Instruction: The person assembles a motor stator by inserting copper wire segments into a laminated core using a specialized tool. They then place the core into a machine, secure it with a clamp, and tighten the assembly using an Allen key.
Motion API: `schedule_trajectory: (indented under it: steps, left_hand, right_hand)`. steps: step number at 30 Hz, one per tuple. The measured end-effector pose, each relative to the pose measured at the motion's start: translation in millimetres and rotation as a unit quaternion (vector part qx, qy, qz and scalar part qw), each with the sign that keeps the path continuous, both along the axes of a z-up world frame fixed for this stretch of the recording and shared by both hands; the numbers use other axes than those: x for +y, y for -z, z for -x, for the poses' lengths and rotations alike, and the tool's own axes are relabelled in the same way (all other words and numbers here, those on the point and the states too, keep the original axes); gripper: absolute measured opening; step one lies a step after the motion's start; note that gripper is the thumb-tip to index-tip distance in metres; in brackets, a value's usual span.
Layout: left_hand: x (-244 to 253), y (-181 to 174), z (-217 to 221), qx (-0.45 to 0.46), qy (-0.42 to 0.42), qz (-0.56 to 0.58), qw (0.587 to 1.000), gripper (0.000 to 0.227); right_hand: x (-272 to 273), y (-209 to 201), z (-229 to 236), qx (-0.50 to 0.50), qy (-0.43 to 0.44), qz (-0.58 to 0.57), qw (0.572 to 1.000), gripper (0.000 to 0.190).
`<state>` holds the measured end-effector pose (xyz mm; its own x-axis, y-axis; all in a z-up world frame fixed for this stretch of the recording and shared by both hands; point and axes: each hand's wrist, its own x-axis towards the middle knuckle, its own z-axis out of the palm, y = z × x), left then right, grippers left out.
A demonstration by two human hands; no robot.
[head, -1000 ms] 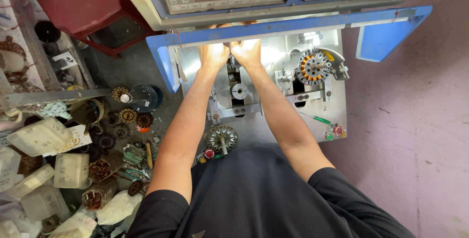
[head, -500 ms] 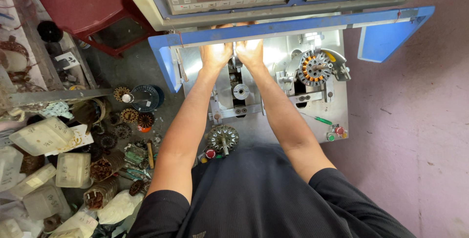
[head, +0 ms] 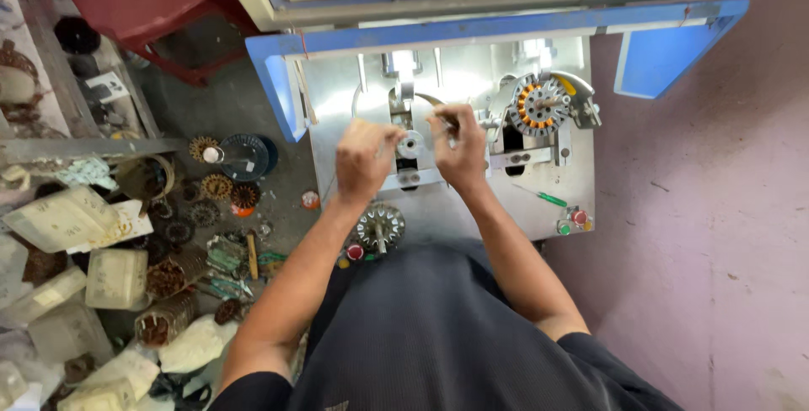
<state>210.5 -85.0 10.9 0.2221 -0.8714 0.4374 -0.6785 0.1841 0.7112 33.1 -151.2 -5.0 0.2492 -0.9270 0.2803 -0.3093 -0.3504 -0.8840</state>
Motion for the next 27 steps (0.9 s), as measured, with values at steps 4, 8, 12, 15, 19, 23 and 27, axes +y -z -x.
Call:
schedule_trajectory:
  steps: [4, 8, 12, 15, 19, 23, 27]
  left_hand:
    - [84.9, 39.3, 62.2, -0.007, 0.132, -0.177, 0.975, 0.014]
    - [107.5, 99.2, 100.3, -0.031, 0.17, -0.316, 0.933, 0.005]
    - [95.5, 127.8, 127.8, -0.052, 0.105, -0.344, 0.932, 0.016]
    - [91.2, 130.5, 141.2, -0.047, 0.093, -0.351, 0.93, 0.025]
    - [83.4, 133.1, 165.6, -0.002, 0.078, -0.325, 0.942, 0.024]
    - [73.0, 147.5, 197.5, 0.005, 0.103, -0.339, 0.935, 0.006]
    - [61.3, 160.9, 230.5, 0.045, 0.107, -0.295, 0.948, 0.007]
  right_hand:
    - [66.0, 11.5, 61.5, 0.114, -0.022, -0.171, 0.978, 0.013]
    - [104.7, 56.4, 86.7, 0.165, -0.051, -0.238, 0.956, 0.018]
    - [107.4, 93.8, 89.6, 0.161, -0.054, -0.205, 0.964, 0.018]
    - [104.8, 105.3, 95.9, 0.171, -0.033, -0.153, 0.973, 0.019]
    - [98.4, 107.8, 126.6, 0.2, -0.011, -0.122, 0.972, 0.017]
    - [97.9, 111.7, 168.7, 0.219, 0.01, -0.117, 0.969, 0.016]
    - [94.6, 117.1, 199.8, 0.221, 0.024, -0.117, 0.968, 0.015]
